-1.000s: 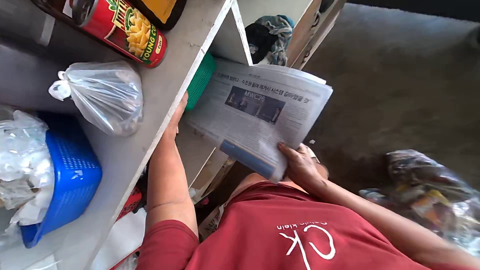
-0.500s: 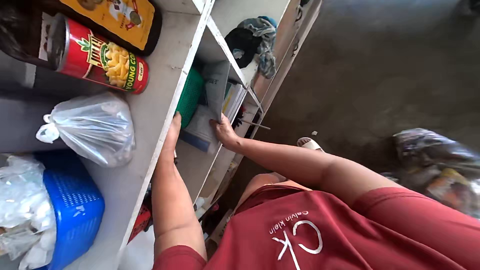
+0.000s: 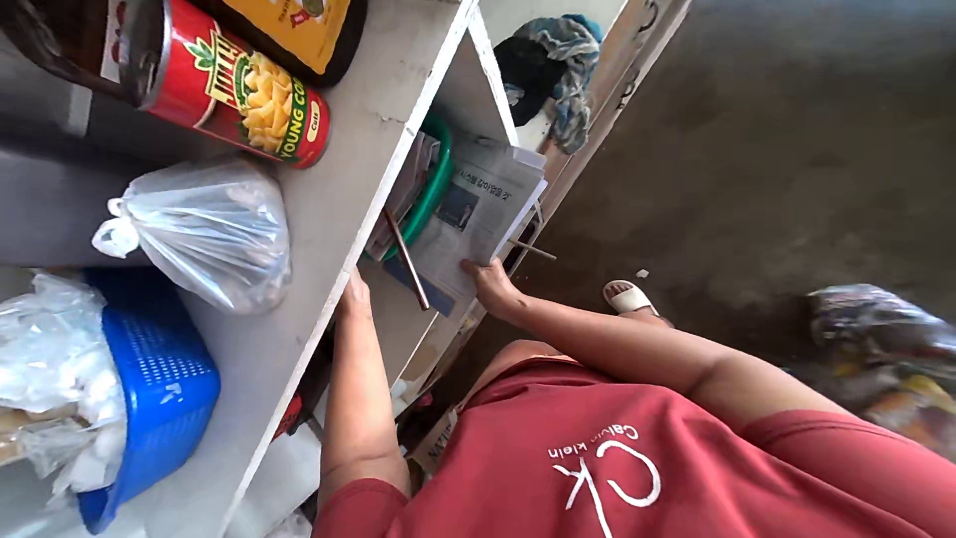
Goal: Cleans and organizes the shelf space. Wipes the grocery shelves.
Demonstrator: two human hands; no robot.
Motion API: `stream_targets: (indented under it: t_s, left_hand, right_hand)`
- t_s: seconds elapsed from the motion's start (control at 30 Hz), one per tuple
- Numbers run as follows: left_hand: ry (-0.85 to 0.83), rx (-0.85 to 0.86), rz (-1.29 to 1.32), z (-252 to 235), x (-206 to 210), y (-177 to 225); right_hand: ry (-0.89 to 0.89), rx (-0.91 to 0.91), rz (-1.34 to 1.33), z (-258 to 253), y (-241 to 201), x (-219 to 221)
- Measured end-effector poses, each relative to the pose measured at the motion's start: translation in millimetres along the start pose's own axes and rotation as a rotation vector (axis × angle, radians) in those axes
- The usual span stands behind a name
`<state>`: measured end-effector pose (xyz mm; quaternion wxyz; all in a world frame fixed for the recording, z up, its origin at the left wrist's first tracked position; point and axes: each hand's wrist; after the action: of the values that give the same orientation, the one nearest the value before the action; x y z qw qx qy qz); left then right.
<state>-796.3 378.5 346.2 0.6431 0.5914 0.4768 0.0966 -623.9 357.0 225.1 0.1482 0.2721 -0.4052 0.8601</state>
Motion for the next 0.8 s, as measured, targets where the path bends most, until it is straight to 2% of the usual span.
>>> stream_targets:
  t_s: [0.07, 0.1, 0.23, 0.43, 0.5, 0.6, 0.8]
  left_hand:
    - [-0.087, -0.302, 0.317, -16.0, 3.4, -15.3]
    - [-0.141, -0.398, 0.383, -23.0, 4.2, -21.2]
    - [-0.284, -0.548, 0.328, -36.1, 7.9, -28.6]
    - [-0.211, -0.556, 0.414, -33.5, 2.8, -7.4]
    - [-0.252, -0.472, 0.433, -20.1, -9.2, 7.3]
    - [-0.349, -0.313, 0.442, -7.1, -38.0, -0.9]
    - [-0.251, -0.454, 0.59, -9.5, -33.7, 1.1]
  right_hand:
    - [0.001, -0.002, -0.026, -3.0, 3.3, 0.7]
    - [0.002, -0.006, -0.028, -4.9, 3.5, 1.0]
    - [-0.022, 0.011, 0.006, -3.9, -5.5, -3.3]
    - [-0.084, -0.096, 0.027, -3.4, -13.4, -12.3]
    - [-0.04, -0.115, 0.08, -0.5, -15.0, -11.9]
    - [-0.016, -0.147, 0.142, 1.4, -17.2, -10.7]
    - [0.042, -0.119, 0.16, -5.3, -28.6, 20.2]
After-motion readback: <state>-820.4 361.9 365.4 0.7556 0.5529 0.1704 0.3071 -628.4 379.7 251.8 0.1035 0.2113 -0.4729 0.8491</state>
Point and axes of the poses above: each hand's wrist, its own z-axis away from the middle knuckle, its own x-axis out of the palm, y = z × x, and after that the axes turned 3 degrees about -z, right-handed
